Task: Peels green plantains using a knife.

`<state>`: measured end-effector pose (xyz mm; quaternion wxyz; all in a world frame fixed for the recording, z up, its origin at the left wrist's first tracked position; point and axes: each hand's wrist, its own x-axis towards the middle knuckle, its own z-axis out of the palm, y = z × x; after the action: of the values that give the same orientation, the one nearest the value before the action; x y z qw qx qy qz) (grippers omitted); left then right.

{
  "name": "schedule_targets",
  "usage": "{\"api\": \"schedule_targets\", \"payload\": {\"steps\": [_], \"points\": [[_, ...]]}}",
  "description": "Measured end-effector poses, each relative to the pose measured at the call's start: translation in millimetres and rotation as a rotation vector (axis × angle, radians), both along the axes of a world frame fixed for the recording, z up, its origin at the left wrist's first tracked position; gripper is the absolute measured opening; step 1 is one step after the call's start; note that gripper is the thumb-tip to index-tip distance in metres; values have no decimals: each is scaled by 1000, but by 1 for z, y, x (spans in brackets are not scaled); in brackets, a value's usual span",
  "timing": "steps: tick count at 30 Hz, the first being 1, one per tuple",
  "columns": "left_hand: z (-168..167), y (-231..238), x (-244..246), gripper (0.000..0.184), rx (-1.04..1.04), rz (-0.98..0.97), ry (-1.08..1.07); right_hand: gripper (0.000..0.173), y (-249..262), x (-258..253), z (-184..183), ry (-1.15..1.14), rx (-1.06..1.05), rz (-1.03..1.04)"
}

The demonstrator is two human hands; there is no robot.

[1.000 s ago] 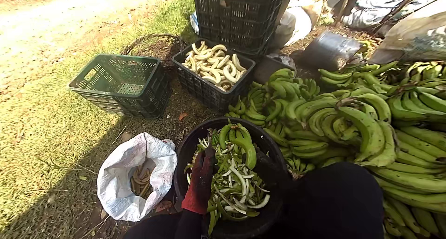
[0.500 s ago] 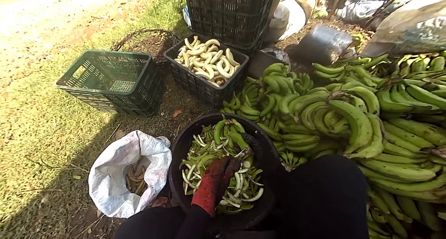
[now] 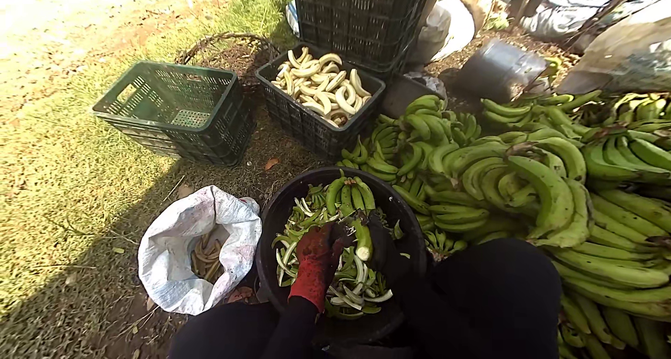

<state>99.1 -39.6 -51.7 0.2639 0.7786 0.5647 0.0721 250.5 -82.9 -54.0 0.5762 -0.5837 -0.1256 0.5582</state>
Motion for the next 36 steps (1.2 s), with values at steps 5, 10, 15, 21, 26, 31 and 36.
{"api": "schedule_targets", "payload": {"steps": [5,10,15,21,26,31,36], "points": [[-2,27,-18,53,95,279,-90,53,-22,-26,-29,189,-47,180],[20,-6,-22,45,-309,-53,-308,43,2,18,-23,131,33,62],[14,-19,-22,45,-327,-161,-258,46,17,21,5,175,139,15],[22,22,-21,55,115,190,46,65,-11,-11,-32,265,-152,362],[25,-9,-23,46,-132,3,-249,43,3,6,-23,0,11,42],[22,-35,-18,46,-315,-32,-362,51,31,25,-4,-528,125,-212],[23,-35,-19,46,-357,-10,-358,52,36,20,2,-571,165,-302]]}}
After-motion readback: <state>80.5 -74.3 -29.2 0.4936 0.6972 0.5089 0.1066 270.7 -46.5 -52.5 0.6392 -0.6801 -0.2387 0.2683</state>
